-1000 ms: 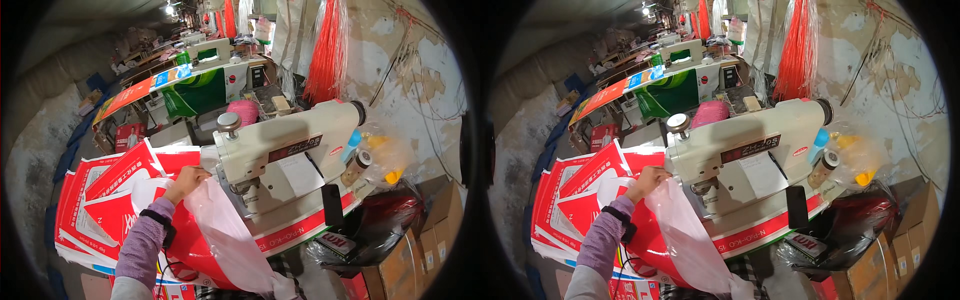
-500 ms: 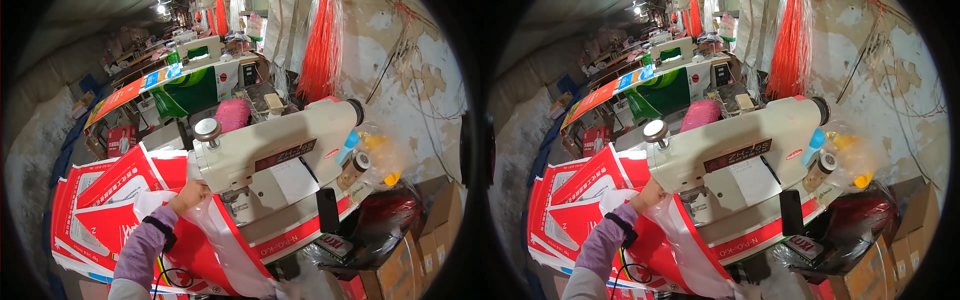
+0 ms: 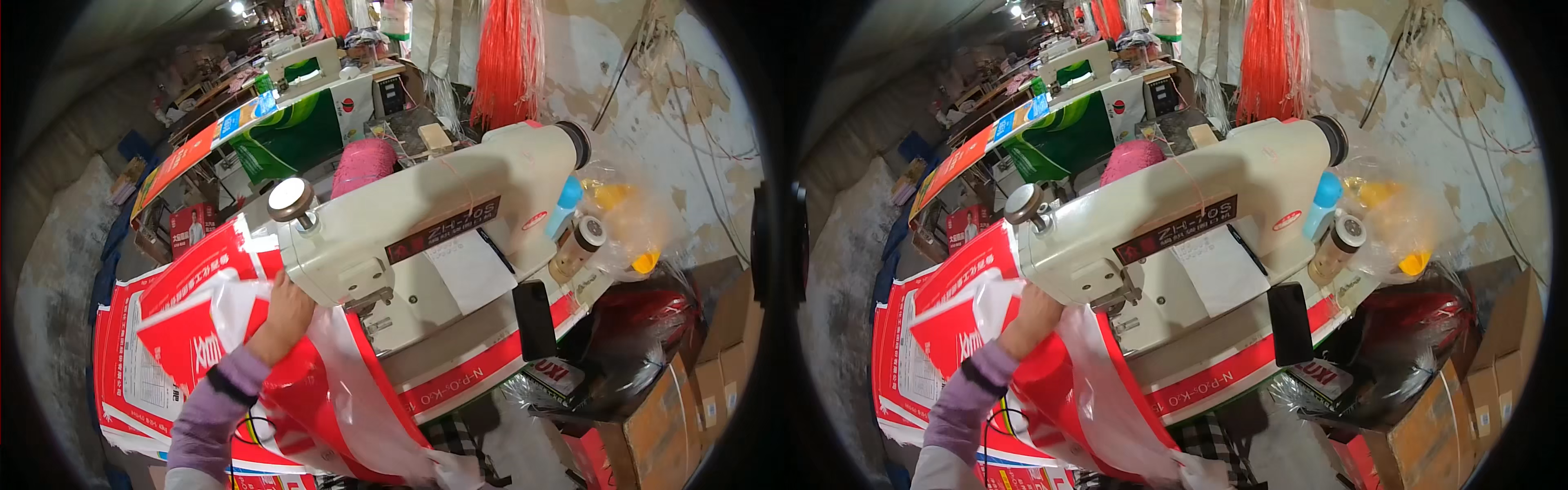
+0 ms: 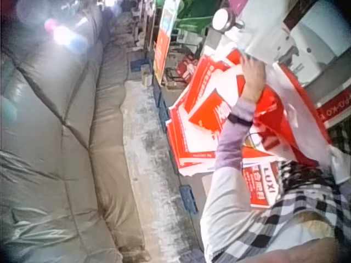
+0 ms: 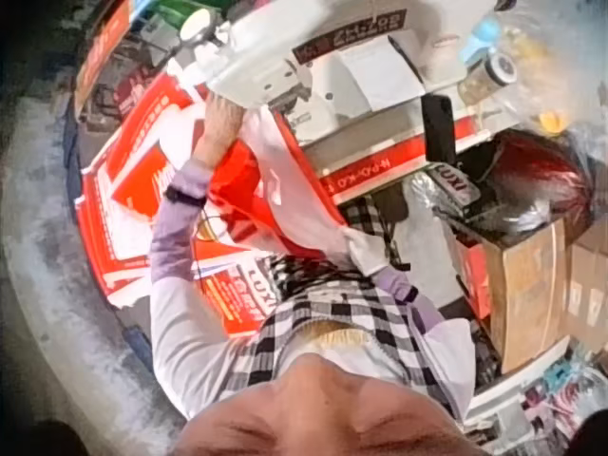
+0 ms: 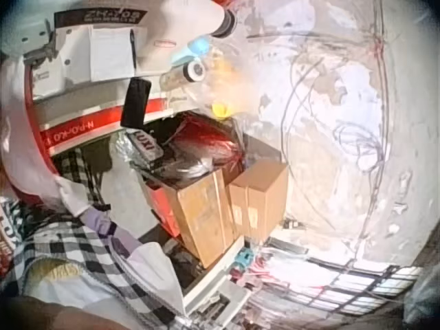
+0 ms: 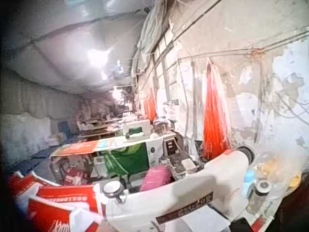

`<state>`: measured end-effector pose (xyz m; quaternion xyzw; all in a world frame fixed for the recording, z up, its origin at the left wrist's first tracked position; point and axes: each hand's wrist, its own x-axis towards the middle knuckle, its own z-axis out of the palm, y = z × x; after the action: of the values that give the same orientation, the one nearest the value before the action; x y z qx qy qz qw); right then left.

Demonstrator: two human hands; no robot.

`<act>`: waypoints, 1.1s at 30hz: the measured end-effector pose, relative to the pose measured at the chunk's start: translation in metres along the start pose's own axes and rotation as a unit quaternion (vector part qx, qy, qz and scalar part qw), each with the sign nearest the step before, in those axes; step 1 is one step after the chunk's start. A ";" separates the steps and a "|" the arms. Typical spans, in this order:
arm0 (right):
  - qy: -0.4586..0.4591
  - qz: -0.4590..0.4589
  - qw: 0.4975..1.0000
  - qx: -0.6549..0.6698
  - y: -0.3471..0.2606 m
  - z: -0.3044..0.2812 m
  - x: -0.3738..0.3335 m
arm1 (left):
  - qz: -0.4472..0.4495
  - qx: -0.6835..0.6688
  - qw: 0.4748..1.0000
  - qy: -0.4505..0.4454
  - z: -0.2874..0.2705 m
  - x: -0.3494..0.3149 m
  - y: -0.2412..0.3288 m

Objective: Sewing the edges of plastic fertilizer bags using an industrial sewing machine.

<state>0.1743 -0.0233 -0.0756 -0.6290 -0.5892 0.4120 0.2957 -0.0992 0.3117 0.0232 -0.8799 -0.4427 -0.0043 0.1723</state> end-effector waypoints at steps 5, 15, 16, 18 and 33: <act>0.048 -0.075 0.996 0.027 -0.040 0.033 0.085 | 0.253 -0.202 0.939 -0.118 -0.075 -0.091 0.054; -0.033 0.054 0.869 0.492 -0.067 0.073 0.192 | 0.220 0.044 0.972 -0.074 -0.127 -0.192 -0.029; 0.036 0.081 0.823 0.560 -0.059 0.068 0.186 | 0.205 -0.300 0.890 -0.276 -0.130 -0.207 0.003; 0.130 -0.057 0.845 0.516 -0.060 0.129 0.168 | -0.173 -0.626 0.594 -0.475 -0.124 -0.196 0.073; -0.060 -0.150 0.974 0.157 -0.044 0.127 0.048 | 0.311 -0.286 0.888 -0.184 -0.163 -0.095 0.133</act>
<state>0.0403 0.0151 -0.1074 -0.4533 -0.6218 0.4870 0.4133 -0.0294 0.1141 0.1218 -0.9688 -0.1497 0.0850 -0.1784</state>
